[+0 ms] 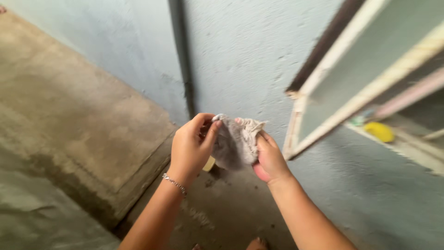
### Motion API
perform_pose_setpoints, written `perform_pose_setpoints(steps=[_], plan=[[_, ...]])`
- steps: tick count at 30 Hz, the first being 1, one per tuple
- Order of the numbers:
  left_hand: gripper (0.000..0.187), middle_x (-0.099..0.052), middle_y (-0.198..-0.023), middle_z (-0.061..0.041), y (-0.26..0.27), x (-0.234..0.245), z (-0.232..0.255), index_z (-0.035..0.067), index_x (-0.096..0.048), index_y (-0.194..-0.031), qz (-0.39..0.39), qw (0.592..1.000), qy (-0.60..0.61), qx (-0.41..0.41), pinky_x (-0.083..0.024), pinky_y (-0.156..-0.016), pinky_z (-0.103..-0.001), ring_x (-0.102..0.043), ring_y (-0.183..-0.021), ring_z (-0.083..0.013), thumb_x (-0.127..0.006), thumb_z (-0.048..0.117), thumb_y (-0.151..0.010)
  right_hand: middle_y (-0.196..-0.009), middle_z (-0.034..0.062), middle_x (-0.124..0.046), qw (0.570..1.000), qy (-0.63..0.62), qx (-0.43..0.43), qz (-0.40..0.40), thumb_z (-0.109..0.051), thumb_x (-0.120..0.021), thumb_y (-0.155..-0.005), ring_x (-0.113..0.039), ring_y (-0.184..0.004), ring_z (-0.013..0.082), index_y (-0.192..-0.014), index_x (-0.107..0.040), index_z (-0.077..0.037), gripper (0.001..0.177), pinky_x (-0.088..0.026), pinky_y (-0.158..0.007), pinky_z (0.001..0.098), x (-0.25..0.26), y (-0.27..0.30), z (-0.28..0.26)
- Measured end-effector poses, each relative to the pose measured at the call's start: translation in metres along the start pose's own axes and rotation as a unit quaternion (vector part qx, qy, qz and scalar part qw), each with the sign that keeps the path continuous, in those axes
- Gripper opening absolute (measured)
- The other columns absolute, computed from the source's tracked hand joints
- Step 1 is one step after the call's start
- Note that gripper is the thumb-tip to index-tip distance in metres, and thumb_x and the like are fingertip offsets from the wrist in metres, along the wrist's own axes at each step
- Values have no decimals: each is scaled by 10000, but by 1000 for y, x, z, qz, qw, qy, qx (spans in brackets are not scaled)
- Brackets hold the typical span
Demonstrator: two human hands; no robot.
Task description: The person sprays a liquid onto a glass window pane, wipes the glass with a cloth, and rinses the cloth in a yellow bowl of water.
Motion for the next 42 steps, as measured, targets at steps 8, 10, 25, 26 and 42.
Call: perform_pose_setpoints(steps=[8, 10, 25, 26, 42], plan=[[266, -701, -838, -160, -54, -14, -207, 20, -591, -980, -19, 990, -58, 124, -533, -671, -414, -673, -728, -310, -731, 225, -885, -1289, 100, -628, 971, 22, -125, 201, -231, -494, -1022, -625, -1158, 268, -1303, -579, -74, 333, -510, -1013, 524, 103, -104, 170], [285, -690, -817, -189, -58, -33, -261, 18, -555, -977, -36, 982, -67, 173, -526, -676, -431, -661, -734, -347, -728, 228, -892, -1299, 89, -610, 964, 20, -142, 225, -228, -496, -1013, -620, -1157, 280, -1316, -541, -90, 337, -511, -1003, 534, 133, -124, 208], [376, -706, -1021, -223, -80, -195, -669, 39, -479, -1164, -66, 971, -1, 230, -556, -792, -440, -706, -934, -399, -645, -1, -828, -1180, 59, -682, 915, 219, -218, 258, -218, -621, -965, -656, -999, 194, -1229, -602, -82, 297, -556, -861, 368, 334, -287, 507], [401, -701, -1034, -226, -82, -204, -700, 49, -478, -1193, -77, 968, -5, 239, -551, -799, -447, -698, -948, -404, -653, 7, -835, -1153, 47, -690, 910, 245, -217, 255, -214, -622, -968, -651, -967, 171, -1227, -610, -87, 289, -553, -840, 346, 346, -299, 531], [312, -572, -1287, -186, -21, -489, -1083, 48, -630, -1181, -339, 877, -336, 56, -566, -915, -440, -614, -1124, -382, -702, 111, -884, -1338, 192, -636, 718, 557, -347, 232, -326, -524, -1083, -618, -1183, 349, -1283, -656, -80, 344, -472, -1030, 430, 533, -443, 851]])
Point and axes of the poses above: each hand's wrist, its own y-axis away from the middle knuckle, its own x-axis out of the back of the hand, z = x × y, the point moved 10 cm from there along -y, towards the middle knuckle
